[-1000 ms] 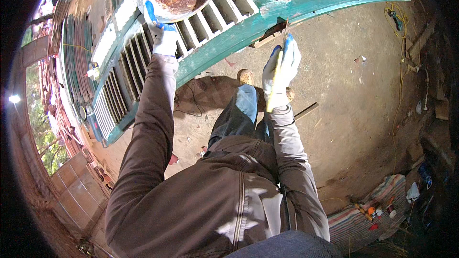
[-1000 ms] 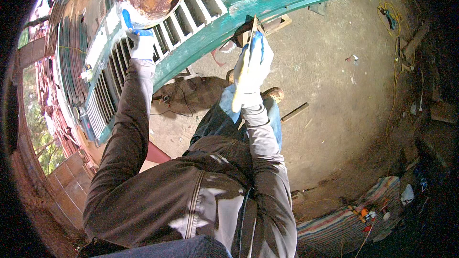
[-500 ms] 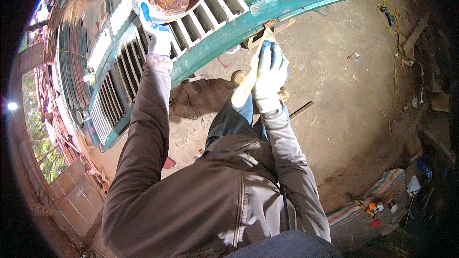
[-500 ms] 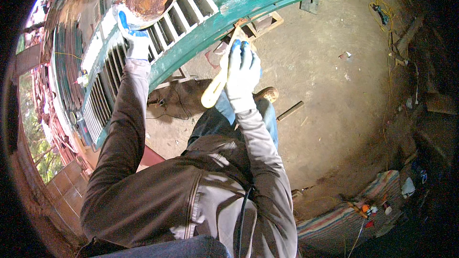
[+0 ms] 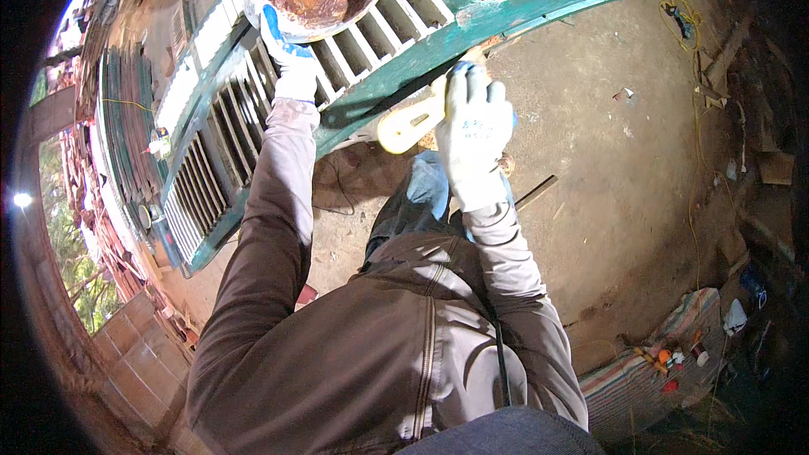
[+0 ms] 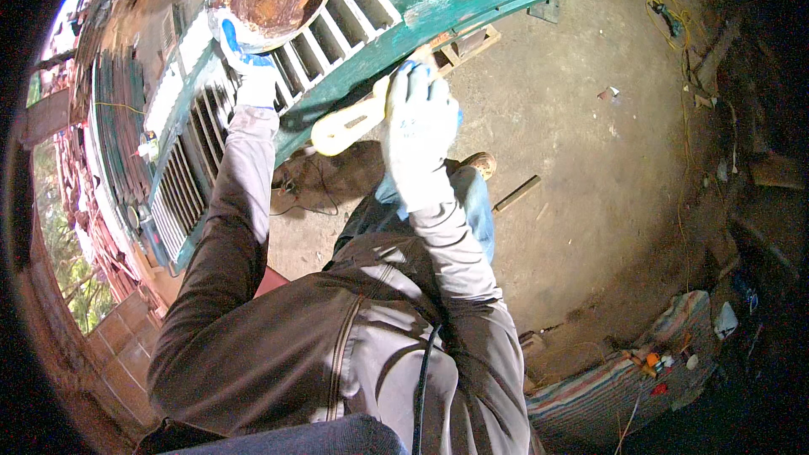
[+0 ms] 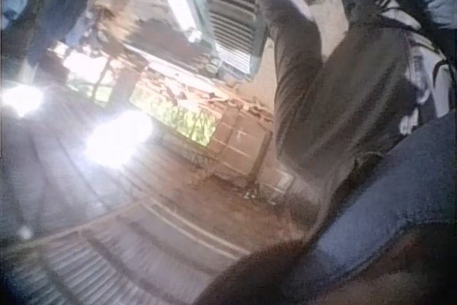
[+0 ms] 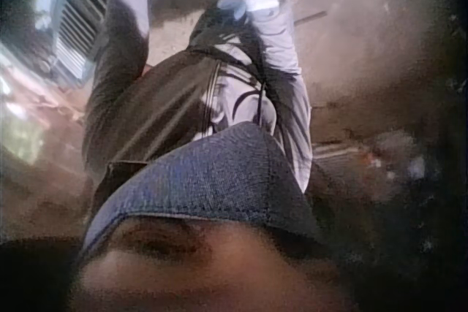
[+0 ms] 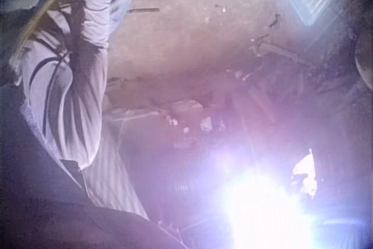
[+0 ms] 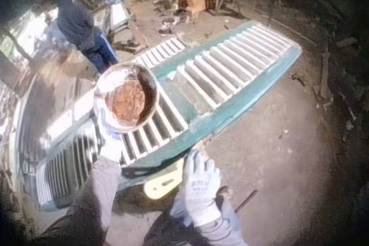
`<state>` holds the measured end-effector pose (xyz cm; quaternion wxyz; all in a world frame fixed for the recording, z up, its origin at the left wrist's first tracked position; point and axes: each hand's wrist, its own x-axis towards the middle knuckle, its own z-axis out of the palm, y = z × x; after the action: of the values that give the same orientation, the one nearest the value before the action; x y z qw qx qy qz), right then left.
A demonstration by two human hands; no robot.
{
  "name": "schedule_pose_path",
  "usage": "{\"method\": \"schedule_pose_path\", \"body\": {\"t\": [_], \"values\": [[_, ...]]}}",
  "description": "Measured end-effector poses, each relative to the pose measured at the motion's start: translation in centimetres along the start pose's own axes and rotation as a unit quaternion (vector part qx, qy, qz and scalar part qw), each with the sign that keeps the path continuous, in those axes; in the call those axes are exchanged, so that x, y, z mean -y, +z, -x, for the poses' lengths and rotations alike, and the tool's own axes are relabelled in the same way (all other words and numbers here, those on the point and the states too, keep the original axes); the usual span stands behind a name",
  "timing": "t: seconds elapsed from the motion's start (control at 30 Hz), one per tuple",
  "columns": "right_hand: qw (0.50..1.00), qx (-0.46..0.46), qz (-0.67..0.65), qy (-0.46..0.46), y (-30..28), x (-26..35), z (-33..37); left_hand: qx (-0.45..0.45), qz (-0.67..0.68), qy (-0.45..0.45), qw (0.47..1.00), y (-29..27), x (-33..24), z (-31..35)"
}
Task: The person uses an orbital sander to smooth the surface of a green wooden slatted panel, then applies a brown filler with a putty knife into the gaps between slats. The work is performed in a cluttered workshop with tools and materials visible on the floor.
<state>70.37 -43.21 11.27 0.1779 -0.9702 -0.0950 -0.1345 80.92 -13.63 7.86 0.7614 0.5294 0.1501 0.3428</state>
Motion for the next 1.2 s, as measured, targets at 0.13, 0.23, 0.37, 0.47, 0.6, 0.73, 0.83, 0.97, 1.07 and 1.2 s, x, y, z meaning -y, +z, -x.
{"method": "schedule_pose_path", "body": {"t": [0.13,0.23,0.37,0.47,0.6,0.73,0.83,0.97,1.07,1.2], "values": [[0.998,0.007,-0.058,0.023,-0.8,-0.6,1.1,0.014,0.008,-0.020,1.000,-0.2,-0.4,0.1],[0.990,-0.073,-0.091,0.083,-1.2,-2.8,0.3,0.020,0.016,-0.031,0.999,-0.7,-0.2,-0.1],[0.995,-0.075,-0.001,0.073,1.7,-2.2,-1.5,0.034,0.017,-0.036,0.999,0.3,-0.3,0.3],[0.993,-0.046,0.094,0.061,2.9,-0.1,-0.9,0.034,0.001,-0.001,0.999,-1.7,0.8,-0.7],[0.999,-0.008,0.038,0.036,0.9,0.6,1.3,0.020,0.007,-0.038,0.999,-0.3,0.0,0.4],[0.989,-0.091,-0.055,0.102,-0.4,-1.7,0.4,0.035,-0.011,-0.020,0.999,-1.4,0.7,-0.4],[0.989,-0.075,-0.017,0.126,-0.2,-2.0,-1.9,0.036,-0.016,-0.024,0.999,-1.8,1.2,-0.7],[0.988,-0.052,0.077,0.123,2.0,-0.4,-2.7,0.020,-0.009,-0.020,1.000,-0.9,1.1,-0.1],[0.988,-0.032,0.099,0.110,2.3,0.4,-2.4,0.023,-0.035,-0.006,0.999,-1.0,0.8,0.3],[0.991,-0.022,0.099,0.085,2.1,1.5,-1.6,0.037,-0.045,-0.009,0.998,-1.5,1.1,0.1]]}}
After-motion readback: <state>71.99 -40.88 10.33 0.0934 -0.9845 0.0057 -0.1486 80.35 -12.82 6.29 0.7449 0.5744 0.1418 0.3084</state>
